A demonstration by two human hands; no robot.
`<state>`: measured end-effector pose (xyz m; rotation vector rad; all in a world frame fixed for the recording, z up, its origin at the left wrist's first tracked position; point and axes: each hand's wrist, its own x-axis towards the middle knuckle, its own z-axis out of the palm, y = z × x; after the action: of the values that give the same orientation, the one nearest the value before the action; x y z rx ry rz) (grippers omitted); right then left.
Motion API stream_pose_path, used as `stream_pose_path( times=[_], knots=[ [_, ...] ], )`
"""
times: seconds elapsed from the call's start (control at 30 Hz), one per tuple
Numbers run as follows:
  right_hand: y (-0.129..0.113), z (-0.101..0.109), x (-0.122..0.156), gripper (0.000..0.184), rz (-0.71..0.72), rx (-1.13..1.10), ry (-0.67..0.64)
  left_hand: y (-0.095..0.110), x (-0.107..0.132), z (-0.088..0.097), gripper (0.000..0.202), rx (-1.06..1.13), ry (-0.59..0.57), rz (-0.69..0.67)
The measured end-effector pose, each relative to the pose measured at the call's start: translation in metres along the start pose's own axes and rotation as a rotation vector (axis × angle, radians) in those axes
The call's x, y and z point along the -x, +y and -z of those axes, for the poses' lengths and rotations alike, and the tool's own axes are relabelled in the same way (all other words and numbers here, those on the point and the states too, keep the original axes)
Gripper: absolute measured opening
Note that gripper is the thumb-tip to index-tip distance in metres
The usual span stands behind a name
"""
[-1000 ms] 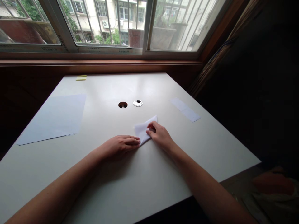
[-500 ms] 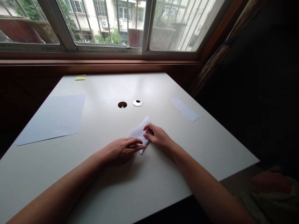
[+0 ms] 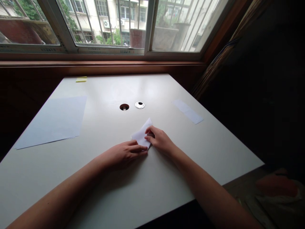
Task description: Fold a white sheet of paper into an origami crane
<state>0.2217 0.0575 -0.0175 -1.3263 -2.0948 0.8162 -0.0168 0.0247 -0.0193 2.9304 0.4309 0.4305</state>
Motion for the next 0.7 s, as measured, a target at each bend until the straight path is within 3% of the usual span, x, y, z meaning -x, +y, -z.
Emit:
stream_pose_path(
  times=[0.7],
  knots=[
    [-0.0087,-0.0048,0.0009,0.009,-0.028,0.118,0.048,0.0015,-0.0017,0.0007,0.047,0.028,-0.001,0.037]
  ],
)
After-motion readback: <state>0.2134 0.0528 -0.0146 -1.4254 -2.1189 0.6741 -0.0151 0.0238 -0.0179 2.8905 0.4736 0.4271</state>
